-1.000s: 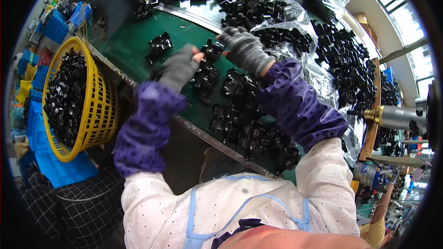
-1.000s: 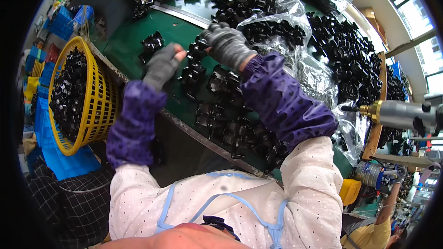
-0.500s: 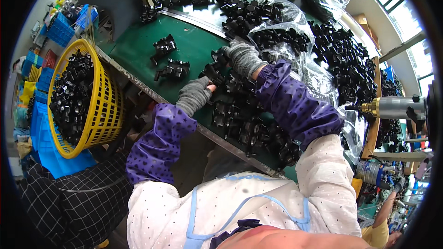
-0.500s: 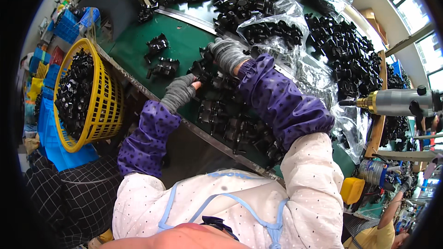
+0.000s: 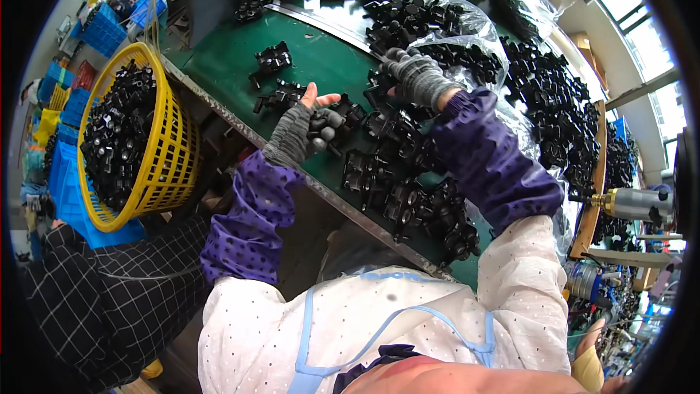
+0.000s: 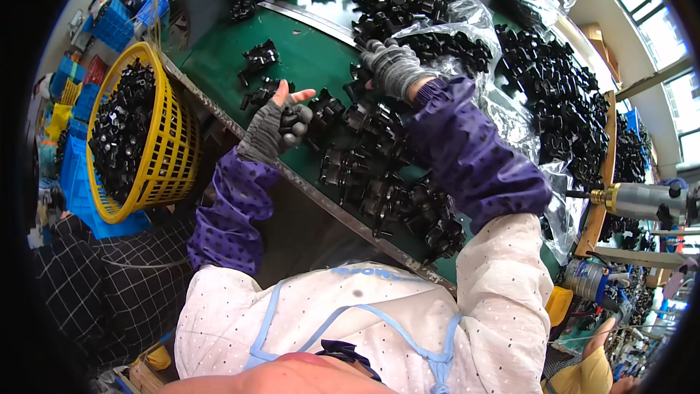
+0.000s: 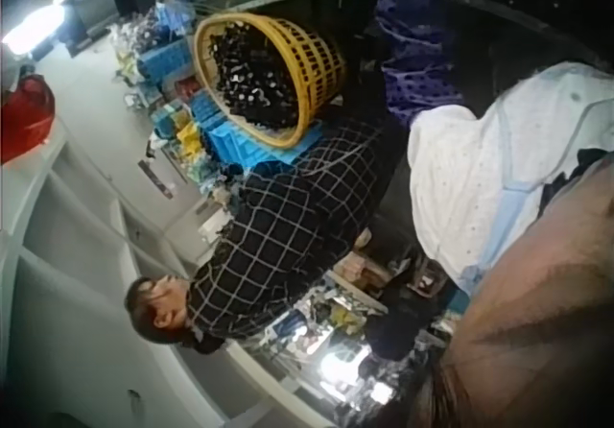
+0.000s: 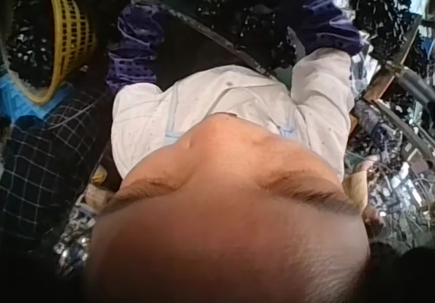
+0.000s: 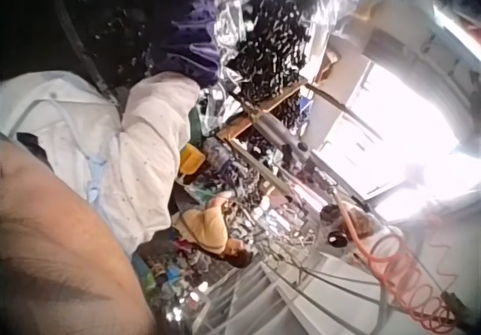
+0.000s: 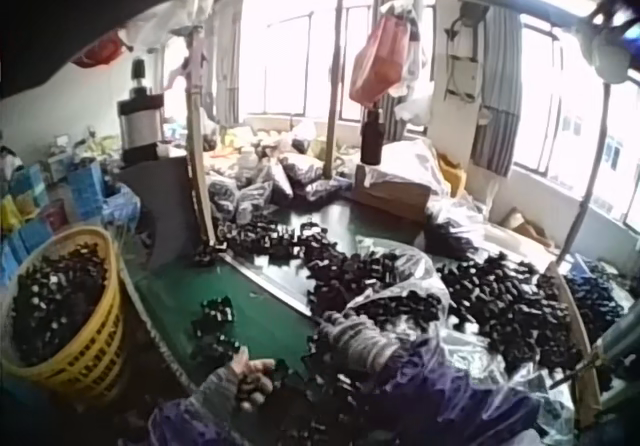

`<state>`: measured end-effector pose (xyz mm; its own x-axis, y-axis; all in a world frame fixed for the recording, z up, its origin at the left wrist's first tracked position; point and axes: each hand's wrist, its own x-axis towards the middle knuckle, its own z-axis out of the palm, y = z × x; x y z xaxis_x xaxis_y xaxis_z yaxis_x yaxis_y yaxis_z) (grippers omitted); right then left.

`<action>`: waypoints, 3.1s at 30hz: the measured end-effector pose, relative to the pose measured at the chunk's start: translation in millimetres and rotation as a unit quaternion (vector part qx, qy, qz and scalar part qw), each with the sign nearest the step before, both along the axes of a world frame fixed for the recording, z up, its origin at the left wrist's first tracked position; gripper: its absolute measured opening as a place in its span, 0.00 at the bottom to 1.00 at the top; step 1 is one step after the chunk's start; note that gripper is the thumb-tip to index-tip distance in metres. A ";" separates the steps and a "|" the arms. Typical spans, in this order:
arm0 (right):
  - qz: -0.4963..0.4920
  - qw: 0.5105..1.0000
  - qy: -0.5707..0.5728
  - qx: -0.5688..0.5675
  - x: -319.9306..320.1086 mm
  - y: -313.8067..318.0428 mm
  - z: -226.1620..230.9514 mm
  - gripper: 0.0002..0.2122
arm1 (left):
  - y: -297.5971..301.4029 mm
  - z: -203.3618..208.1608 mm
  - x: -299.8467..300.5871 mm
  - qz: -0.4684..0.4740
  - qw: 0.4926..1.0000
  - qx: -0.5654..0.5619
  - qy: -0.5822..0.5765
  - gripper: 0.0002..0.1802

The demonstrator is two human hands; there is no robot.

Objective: Assembling small black plastic components using an overhead electric screwdriver at a factory workstation.

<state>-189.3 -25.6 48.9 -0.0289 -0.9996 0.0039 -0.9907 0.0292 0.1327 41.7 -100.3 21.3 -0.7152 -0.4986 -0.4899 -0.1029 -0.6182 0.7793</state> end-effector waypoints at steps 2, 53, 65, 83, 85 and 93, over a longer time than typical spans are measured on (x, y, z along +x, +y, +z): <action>0.044 0.982 -0.161 -0.091 27.5 6.0 19.4 0.25 | 5.7 1.7 -7.1 0.002 0.995 0.086 0.041 0.29; 0.101 0.982 -0.162 0.010 86.6 101.1 41.1 0.14 | 57.7 3.6 -2.5 -0.214 0.971 -0.048 0.097 0.13; -0.022 0.911 -0.403 0.079 83.7 82.1 9.9 0.06 | 65.1 -5.4 5.5 -0.067 0.478 -0.876 0.004 0.10; -0.071 0.965 -0.239 -0.082 71.0 28.2 -21.6 0.07 | 2.6 -40.0 -14.6 -0.083 0.877 -0.401 -0.251 0.18; -0.072 0.973 -0.207 -0.069 76.5 23.2 -18.5 0.07 | 8.3 -37.8 -16.3 -0.080 0.872 -0.409 -0.258 0.18; -0.021 0.964 -0.243 -0.105 76.6 20.3 -28.8 0.09 | 19.8 -33.6 -7.3 -0.054 0.807 -0.557 -0.188 0.16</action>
<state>-112.6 -5.4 20.1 -0.1188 -0.9761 0.1820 -0.9318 0.0463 -0.3601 34.4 -80.5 -12.3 -0.6897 -0.7236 0.0264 -0.4678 0.4732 0.7465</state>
